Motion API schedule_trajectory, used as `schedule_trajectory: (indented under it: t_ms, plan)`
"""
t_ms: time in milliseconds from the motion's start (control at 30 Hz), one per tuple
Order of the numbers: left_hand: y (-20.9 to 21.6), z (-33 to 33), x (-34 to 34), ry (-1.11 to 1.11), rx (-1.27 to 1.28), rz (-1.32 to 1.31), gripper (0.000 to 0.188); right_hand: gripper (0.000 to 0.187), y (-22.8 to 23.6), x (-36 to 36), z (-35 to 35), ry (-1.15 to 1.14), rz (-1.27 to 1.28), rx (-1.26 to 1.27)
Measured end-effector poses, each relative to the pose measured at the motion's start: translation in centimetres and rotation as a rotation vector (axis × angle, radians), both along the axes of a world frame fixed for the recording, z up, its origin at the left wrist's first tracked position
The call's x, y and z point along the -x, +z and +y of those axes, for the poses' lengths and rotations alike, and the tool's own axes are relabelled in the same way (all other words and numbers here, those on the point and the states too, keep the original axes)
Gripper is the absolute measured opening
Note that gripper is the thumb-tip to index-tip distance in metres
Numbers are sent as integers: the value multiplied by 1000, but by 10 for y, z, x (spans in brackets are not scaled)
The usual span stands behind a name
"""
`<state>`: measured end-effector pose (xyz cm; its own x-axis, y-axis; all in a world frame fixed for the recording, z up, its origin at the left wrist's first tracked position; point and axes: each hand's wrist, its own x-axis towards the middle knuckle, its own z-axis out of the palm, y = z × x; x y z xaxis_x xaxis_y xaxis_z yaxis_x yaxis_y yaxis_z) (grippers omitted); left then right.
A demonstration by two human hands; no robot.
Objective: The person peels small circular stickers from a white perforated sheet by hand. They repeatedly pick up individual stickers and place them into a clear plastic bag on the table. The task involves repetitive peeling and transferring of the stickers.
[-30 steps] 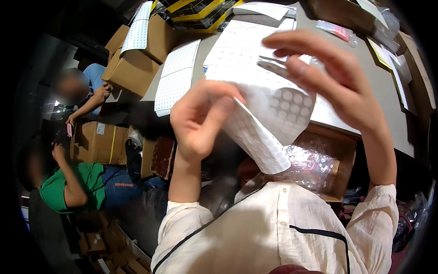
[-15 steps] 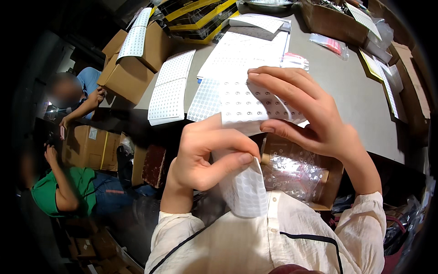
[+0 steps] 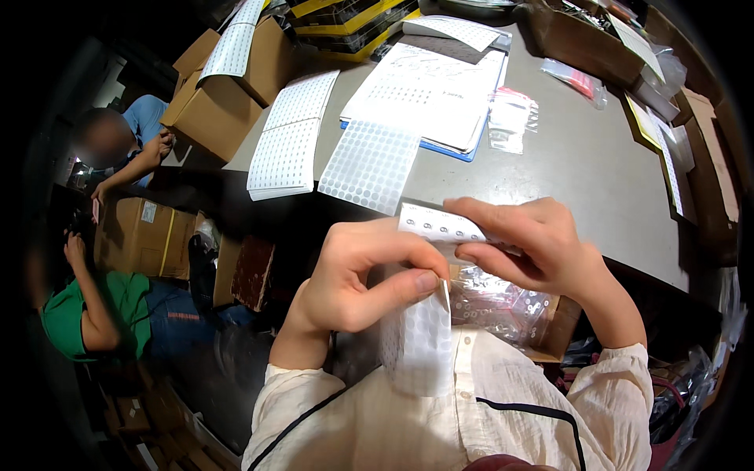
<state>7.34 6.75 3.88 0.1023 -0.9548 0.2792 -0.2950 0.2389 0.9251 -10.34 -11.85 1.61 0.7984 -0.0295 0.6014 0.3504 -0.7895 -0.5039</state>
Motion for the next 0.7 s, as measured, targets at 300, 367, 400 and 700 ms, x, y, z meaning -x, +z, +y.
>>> schedule_trajectory:
  t_ms: [300,367,400,700]
  plan:
    - [9,22,-11,278,153,-25,13,33,9,0,6,-27,77,-95]
    - [9,21,-13,259,154,-51,14,32,9,-3,7,-5,92,-102]
    - [11,21,-13,229,120,-58,15,32,8,-5,9,14,88,-115]
    - [3,12,-5,507,165,-226,14,24,-2,-9,5,-33,89,-277]
